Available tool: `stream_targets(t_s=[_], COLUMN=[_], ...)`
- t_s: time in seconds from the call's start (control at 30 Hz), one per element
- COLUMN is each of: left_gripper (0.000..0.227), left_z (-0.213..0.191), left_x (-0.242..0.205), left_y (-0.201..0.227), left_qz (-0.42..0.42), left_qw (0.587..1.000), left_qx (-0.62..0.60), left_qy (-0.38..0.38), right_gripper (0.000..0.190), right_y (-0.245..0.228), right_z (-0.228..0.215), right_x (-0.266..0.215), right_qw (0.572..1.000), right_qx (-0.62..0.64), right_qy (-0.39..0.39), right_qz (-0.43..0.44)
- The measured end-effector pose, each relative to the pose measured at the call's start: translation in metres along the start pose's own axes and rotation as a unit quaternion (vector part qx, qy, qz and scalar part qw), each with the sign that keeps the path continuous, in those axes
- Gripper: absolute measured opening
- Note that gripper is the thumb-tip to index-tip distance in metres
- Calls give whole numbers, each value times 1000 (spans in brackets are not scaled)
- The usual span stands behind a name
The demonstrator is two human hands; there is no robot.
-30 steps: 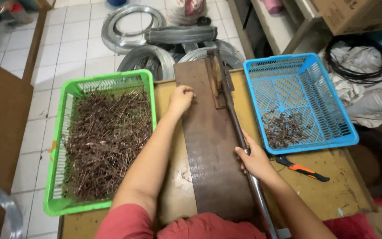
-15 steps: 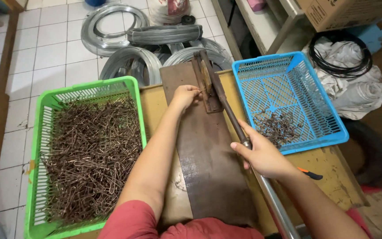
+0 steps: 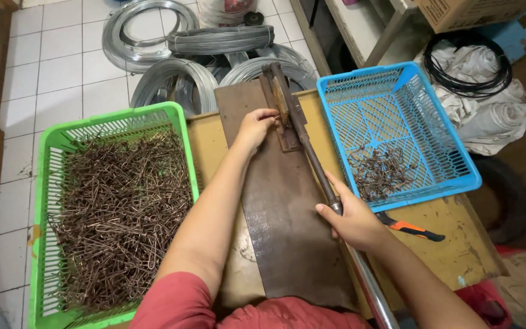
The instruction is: Using a manual lever-operated jig to bend short metal wires into a specific shape.
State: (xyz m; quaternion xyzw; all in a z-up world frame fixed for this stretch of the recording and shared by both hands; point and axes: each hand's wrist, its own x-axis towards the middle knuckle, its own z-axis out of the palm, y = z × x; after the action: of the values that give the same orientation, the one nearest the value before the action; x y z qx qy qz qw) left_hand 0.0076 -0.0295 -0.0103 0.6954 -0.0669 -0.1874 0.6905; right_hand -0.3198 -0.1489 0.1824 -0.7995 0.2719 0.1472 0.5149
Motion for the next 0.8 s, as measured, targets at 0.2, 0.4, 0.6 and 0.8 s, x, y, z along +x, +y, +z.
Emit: stream_targets(t_s=[0.2, 0.4, 0.6, 0.8], left_gripper=[42, 44, 43, 42], left_z=[-3, -8, -9, -7], left_x=[9, 16, 26, 33], left_y=[-16, -25, -34, -40], left_qz=[-23, -44, -41, -35], left_qw=[987, 977, 976, 977], left_qx=[-156, -204, -208, -207], left_qy=[-33, -39, -43, -44], right_gripper=[78, 69, 66, 65], right_y=[2, 16, 26, 18], right_z=[4, 12, 15, 18], right_x=[-2, 3, 13, 7], right_qw=[1000, 999, 999, 999], right_qx=[-1, 11, 43, 45], right_qy=[12, 28, 28, 25], right_qz=[3, 16, -8, -19])
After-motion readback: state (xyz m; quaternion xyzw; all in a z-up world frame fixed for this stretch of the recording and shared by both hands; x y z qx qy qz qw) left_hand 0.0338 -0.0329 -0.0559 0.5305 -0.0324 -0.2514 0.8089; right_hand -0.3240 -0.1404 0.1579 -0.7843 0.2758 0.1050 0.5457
